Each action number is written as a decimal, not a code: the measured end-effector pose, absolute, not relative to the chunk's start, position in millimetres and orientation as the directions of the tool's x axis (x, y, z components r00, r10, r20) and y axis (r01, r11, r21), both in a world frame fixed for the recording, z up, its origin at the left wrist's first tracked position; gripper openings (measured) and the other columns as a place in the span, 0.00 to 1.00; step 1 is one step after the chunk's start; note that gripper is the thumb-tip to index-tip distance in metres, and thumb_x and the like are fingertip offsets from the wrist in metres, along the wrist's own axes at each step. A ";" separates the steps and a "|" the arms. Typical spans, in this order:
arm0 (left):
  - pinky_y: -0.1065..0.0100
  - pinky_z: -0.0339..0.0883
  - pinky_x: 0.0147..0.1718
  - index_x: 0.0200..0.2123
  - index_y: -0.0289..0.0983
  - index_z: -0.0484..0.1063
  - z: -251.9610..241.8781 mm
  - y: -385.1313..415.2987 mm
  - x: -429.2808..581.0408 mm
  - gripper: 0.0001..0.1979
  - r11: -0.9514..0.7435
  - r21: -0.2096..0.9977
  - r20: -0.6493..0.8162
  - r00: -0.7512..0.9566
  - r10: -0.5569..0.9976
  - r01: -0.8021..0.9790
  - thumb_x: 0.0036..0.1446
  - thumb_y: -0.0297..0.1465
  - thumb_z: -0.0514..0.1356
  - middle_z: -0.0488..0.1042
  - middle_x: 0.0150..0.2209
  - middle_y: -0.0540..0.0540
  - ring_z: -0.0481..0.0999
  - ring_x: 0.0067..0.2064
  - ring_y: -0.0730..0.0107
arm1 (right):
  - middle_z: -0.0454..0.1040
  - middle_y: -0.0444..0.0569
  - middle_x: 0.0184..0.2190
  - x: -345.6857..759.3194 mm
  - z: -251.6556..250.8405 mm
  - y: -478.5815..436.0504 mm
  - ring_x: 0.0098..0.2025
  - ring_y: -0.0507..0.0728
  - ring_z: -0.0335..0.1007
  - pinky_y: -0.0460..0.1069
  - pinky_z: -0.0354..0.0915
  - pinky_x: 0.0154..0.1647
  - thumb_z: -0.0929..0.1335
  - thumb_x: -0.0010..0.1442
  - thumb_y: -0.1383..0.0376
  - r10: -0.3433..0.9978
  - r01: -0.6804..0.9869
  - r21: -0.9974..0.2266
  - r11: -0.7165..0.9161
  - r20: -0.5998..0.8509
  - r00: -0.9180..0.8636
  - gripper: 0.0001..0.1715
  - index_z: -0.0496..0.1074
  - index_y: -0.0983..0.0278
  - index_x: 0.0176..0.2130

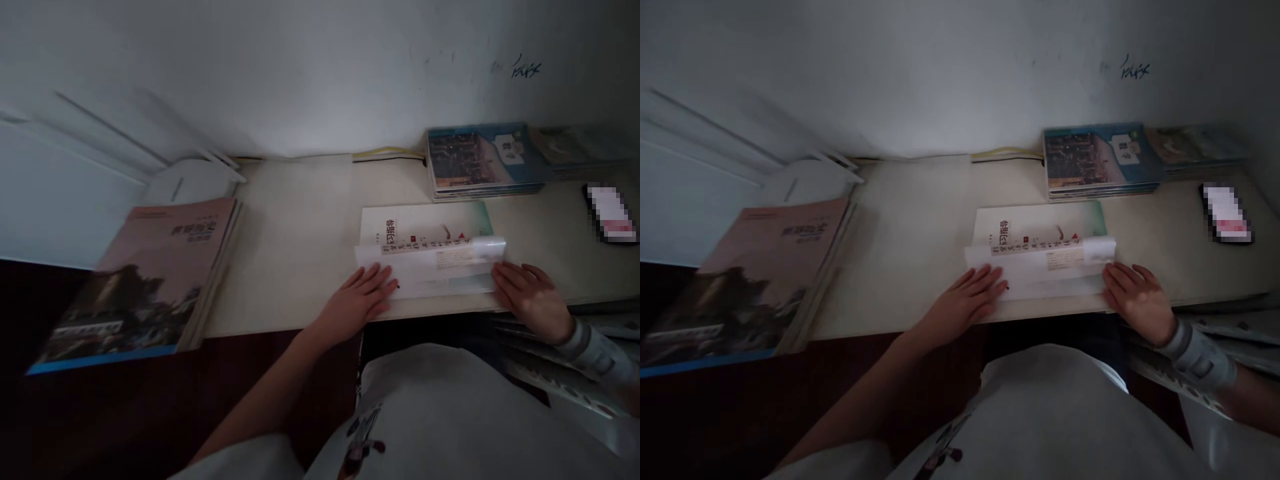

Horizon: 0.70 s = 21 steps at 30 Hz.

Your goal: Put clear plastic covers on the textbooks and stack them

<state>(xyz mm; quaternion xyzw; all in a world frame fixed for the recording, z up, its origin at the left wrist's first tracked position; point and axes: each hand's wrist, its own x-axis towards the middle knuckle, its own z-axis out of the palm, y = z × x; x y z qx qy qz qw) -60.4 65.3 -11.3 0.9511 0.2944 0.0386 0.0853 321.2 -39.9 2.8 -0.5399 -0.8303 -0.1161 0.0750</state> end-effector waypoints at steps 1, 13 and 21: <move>0.54 0.54 0.62 0.58 0.44 0.67 -11.8 66.4 -69.4 0.20 -0.802 0.188 0.044 0.811 0.584 0.567 0.67 0.39 0.47 0.63 0.62 0.43 0.57 0.66 0.62 | 0.75 0.54 0.50 323.5 1.8 -38.8 0.50 0.62 0.72 0.58 0.65 0.51 0.64 0.64 0.66 0.874 0.913 0.083 0.399 0.267 -0.406 0.16 0.72 0.64 0.50; 0.64 0.71 0.49 0.42 0.37 0.76 6.4 90.0 -86.9 0.12 -0.871 0.088 0.051 0.871 0.488 0.483 0.62 0.24 0.52 0.77 0.49 0.41 0.78 0.47 0.67 | 0.78 0.52 0.40 356.0 -2.8 -10.6 0.41 0.57 0.74 0.52 0.71 0.42 0.62 0.65 0.65 0.780 0.800 -0.104 0.591 0.329 -0.533 0.14 0.77 0.61 0.41; 0.63 0.71 0.36 0.33 0.30 0.74 20.9 74.7 -52.4 0.13 -0.869 -0.307 -0.158 0.879 0.449 0.388 0.55 0.15 0.51 0.76 0.35 0.36 0.78 0.35 0.61 | 0.77 0.52 0.36 350.5 5.4 -2.0 0.35 0.57 0.71 0.51 0.63 0.35 0.61 0.59 0.77 0.769 0.780 0.139 0.610 0.130 -0.625 0.16 0.75 0.62 0.34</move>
